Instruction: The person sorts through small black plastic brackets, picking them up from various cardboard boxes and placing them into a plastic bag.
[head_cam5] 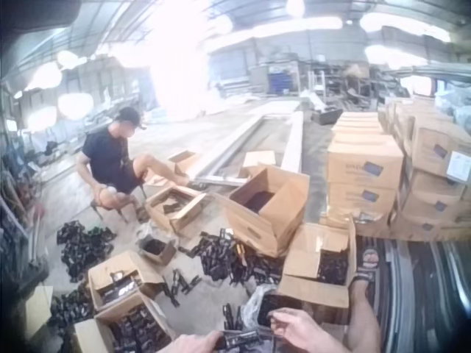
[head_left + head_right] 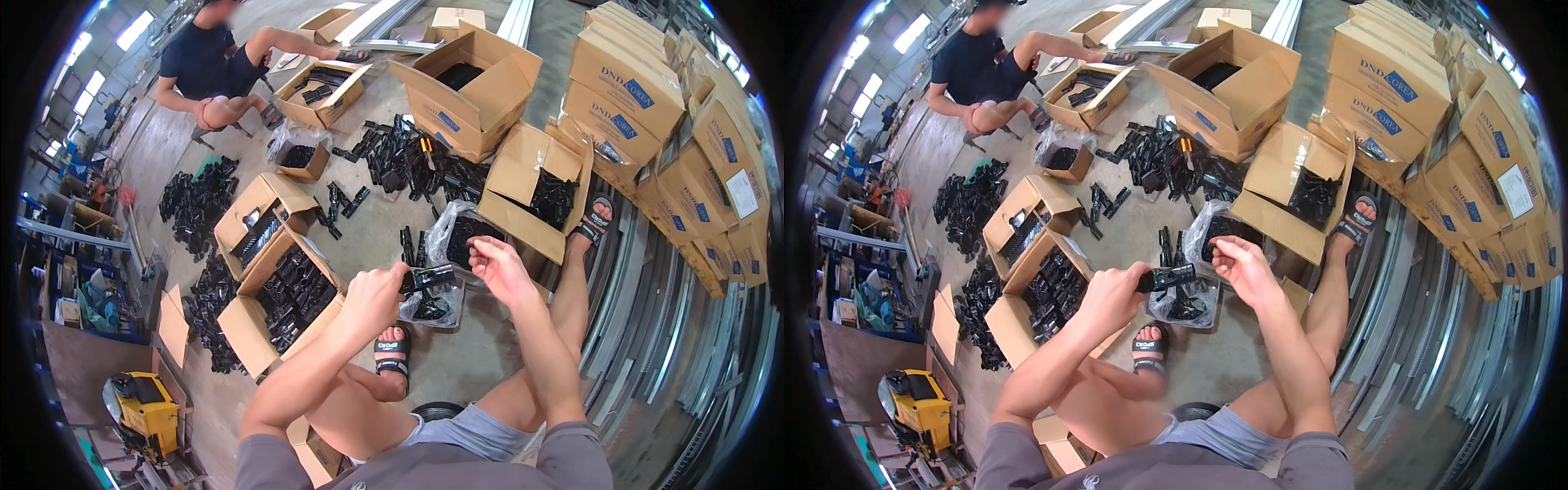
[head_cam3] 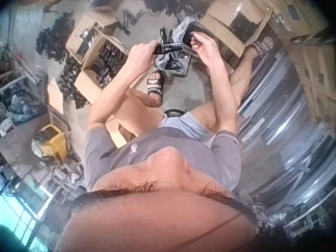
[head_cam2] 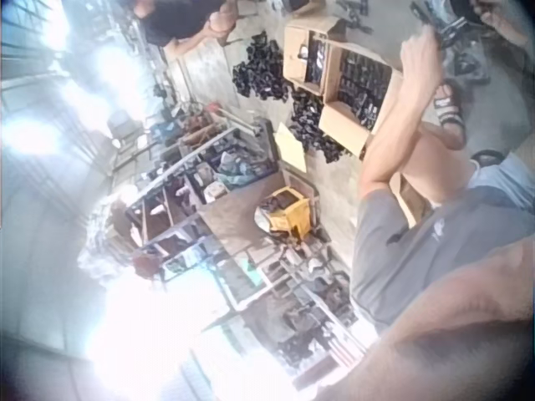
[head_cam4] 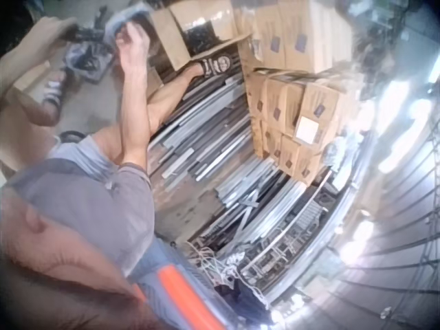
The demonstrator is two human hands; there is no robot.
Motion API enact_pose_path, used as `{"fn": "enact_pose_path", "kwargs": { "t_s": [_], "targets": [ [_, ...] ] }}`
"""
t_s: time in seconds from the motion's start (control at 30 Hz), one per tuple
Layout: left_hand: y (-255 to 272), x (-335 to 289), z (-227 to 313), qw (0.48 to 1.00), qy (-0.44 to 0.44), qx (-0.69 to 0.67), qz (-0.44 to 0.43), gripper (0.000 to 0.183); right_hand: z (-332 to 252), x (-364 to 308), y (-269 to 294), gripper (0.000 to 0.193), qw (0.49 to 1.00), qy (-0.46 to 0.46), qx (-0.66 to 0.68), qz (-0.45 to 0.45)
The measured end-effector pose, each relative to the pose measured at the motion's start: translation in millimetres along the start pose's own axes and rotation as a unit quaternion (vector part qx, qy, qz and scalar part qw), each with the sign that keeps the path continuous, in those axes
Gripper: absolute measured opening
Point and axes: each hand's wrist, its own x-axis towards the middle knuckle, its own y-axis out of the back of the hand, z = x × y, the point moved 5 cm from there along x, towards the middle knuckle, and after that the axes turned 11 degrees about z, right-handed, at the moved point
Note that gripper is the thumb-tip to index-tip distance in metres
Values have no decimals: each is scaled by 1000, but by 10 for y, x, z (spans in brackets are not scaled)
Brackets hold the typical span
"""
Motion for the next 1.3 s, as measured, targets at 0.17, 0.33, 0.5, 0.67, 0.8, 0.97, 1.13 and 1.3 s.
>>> {"fn": "enact_pose_path", "kwargs": {
  "t_s": [0.17, 0.33, 0.5, 0.67, 0.8, 0.97, 1.13, 1.3],
  "targets": [
    [-63, 14, 13, 999, -9, 42, -14, 34, 204, -312, -85, 21, 997, 57, 13, -60],
    [-63, -25, 97, 996, -57, 74, 6, 27, 57, -589, -344, 19, 899, 320, -297, -19],
    [-137, -22, 185, 995, -50, 85, -16, 27, 56, -779, -480, 15, 741, 502, -446, 13],
    [-201, -34, 203, 995, -66, 78, -18, 29, 140, -770, -556, 16, 661, 585, -468, -34],
    [-238, -3, 215, 994, -71, 77, -26, 34, 149, -763, -544, 14, 623, 592, -509, -37],
    [-173, -19, 250, 995, -75, 68, -25, 44, 127, -796, -570, 13, 607, 599, -520, -39],
    [0, -2, 303, 996, -81, 25, -21, 65, 27, -795, -521, 20, 700, 555, -448, 20],
    [124, 25, 375, 995, -26, -72, -57, 74, 173, -463, -183, 39, 937, 293, -188, 33]
  ]
}}
